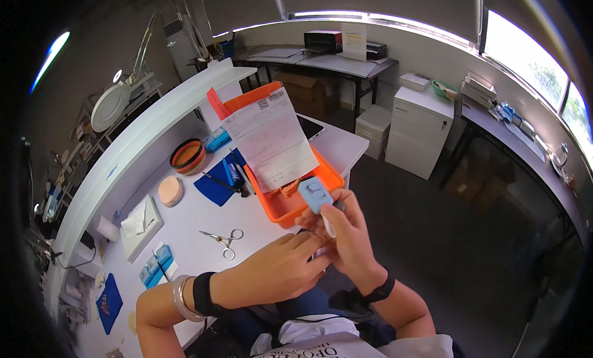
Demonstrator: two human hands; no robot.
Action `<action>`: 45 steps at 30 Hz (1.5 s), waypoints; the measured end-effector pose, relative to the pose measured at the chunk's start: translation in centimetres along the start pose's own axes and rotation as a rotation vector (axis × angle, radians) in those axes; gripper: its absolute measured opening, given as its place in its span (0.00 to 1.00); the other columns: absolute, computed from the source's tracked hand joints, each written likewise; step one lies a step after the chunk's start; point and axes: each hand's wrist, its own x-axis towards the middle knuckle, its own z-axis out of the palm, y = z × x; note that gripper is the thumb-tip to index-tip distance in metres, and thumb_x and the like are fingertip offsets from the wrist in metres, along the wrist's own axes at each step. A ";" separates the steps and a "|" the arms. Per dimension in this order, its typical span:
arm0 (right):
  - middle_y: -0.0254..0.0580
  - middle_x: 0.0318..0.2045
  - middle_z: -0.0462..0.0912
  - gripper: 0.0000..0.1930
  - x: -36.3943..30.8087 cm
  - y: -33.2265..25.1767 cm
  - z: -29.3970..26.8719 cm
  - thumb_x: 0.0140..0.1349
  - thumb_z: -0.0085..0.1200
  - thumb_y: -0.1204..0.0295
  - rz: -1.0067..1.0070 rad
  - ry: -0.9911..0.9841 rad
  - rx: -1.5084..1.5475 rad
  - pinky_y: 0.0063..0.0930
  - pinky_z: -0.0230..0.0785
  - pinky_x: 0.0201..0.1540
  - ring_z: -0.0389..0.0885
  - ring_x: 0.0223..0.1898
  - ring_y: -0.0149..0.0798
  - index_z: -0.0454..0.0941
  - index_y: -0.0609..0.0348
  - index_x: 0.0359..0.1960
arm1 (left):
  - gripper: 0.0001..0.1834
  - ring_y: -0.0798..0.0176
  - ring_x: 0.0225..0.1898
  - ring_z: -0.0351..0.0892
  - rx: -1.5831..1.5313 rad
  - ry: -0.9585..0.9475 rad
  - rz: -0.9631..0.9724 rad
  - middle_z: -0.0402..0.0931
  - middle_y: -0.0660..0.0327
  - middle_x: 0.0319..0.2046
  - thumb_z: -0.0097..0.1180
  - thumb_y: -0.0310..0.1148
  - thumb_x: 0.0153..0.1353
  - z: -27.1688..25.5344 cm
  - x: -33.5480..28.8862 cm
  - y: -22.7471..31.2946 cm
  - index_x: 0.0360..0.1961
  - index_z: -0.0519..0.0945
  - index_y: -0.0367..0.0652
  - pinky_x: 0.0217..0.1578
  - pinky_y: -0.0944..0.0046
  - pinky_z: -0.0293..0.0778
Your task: Applying stain or paint to a dental tooth model using a brush and a color guide.
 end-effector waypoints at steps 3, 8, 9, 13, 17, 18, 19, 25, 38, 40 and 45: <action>0.43 0.28 0.73 0.11 3.0 -3.3 -4.4 0.58 0.35 0.81 -0.303 0.112 -0.348 0.22 0.69 0.29 0.74 0.25 0.32 0.57 0.58 0.43 | 0.12 0.56 0.38 0.72 -0.057 -0.069 0.139 0.70 0.55 0.35 0.57 0.30 0.47 0.1 3.1 -2.5 0.34 0.74 0.39 0.37 0.58 0.68; 0.39 0.20 0.72 0.09 8.9 -7.1 -7.2 0.54 0.44 0.79 -0.474 0.081 -0.993 0.20 0.63 0.23 0.70 0.19 0.28 0.69 0.62 0.38 | 0.13 0.50 0.41 0.70 0.266 0.186 -0.076 0.72 0.53 0.37 0.52 0.35 0.53 -5.6 6.9 -13.2 0.36 0.75 0.38 0.43 0.57 0.66; 0.40 0.18 0.72 0.08 10.5 -6.8 -7.0 0.53 0.45 0.78 -0.483 0.058 -1.080 0.22 0.62 0.23 0.70 0.18 0.29 0.70 0.62 0.36 | 0.13 0.50 0.43 0.69 0.350 0.207 -0.201 0.71 0.52 0.39 0.52 0.36 0.53 -6.5 7.9 -15.7 0.36 0.75 0.38 0.43 0.58 0.66; 0.53 0.19 0.76 0.11 16.2 -3.9 -4.6 0.51 0.51 0.69 -0.428 -0.062 -1.269 0.34 0.66 0.24 0.76 0.21 0.50 0.68 0.61 0.34 | 0.16 0.50 0.42 0.72 0.618 0.301 -0.514 0.73 0.50 0.38 0.52 0.42 0.54 -6.9 9.5 -22.9 0.36 0.76 0.39 0.41 0.57 0.68; 0.54 0.22 0.77 0.12 19.9 -1.8 -3.0 0.51 0.51 0.68 -0.340 -0.138 -1.439 0.41 0.66 0.28 0.76 0.25 0.54 0.67 0.61 0.33 | 0.20 0.49 0.34 0.76 0.426 0.217 -0.761 0.77 0.51 0.29 0.53 0.49 0.52 -5.7 9.0 -25.3 0.31 0.76 0.41 0.34 0.55 0.70; 0.55 0.22 0.77 0.12 20.6 -1.6 -3.0 0.51 0.51 0.68 -0.295 -0.155 -1.425 0.42 0.66 0.29 0.76 0.26 0.54 0.67 0.61 0.32 | 0.20 0.49 0.32 0.76 0.436 0.255 -0.731 0.77 0.52 0.27 0.53 0.50 0.52 -5.6 8.8 -25.4 0.30 0.76 0.42 0.32 0.54 0.71; 0.55 0.22 0.76 0.12 21.1 -1.2 -2.9 0.51 0.50 0.67 -0.246 -0.171 -1.410 0.42 0.66 0.30 0.76 0.27 0.55 0.67 0.62 0.32 | 0.20 0.48 0.30 0.77 0.450 0.276 -0.728 0.78 0.52 0.25 0.54 0.51 0.51 -5.6 8.6 -25.5 0.29 0.76 0.42 0.31 0.54 0.71; 0.46 0.17 0.77 0.11 23.3 -0.5 -2.6 0.53 0.51 0.69 -0.197 -0.203 -1.314 0.28 0.68 0.25 0.79 0.21 0.36 0.64 0.64 0.28 | 0.20 0.48 0.30 0.76 0.443 0.285 -0.676 0.78 0.52 0.26 0.54 0.50 0.51 -5.6 8.4 -25.3 0.29 0.76 0.41 0.31 0.54 0.71; 0.39 0.30 0.79 0.15 22.0 -10.1 -7.5 0.54 0.53 0.68 0.163 -0.411 -1.225 0.17 0.64 0.28 0.73 0.27 0.25 0.74 0.66 0.40 | 0.20 0.52 0.22 0.71 0.094 0.222 -0.687 0.74 0.49 0.20 0.51 0.45 0.57 -8.2 7.5 -26.0 0.24 0.76 0.34 0.25 0.60 0.66; 0.38 0.30 0.79 0.16 23.2 -9.6 -6.5 0.54 0.53 0.67 0.167 -0.502 -1.265 0.19 0.64 0.28 0.72 0.27 0.26 0.74 0.65 0.41 | 0.20 0.51 0.21 0.72 0.119 0.211 -0.712 0.74 0.50 0.19 0.52 0.45 0.56 -8.5 7.3 -26.0 0.20 0.76 0.36 0.24 0.58 0.66; 0.39 0.31 0.77 0.19 26.9 -5.3 -2.4 0.50 0.55 0.66 0.027 -0.678 -1.391 0.24 0.64 0.34 0.73 0.32 0.31 0.75 0.67 0.40 | 0.20 0.46 0.19 0.66 0.104 0.289 -0.610 0.70 0.45 0.17 0.54 0.42 0.54 -8.4 7.1 -25.8 0.18 0.74 0.33 0.21 0.56 0.62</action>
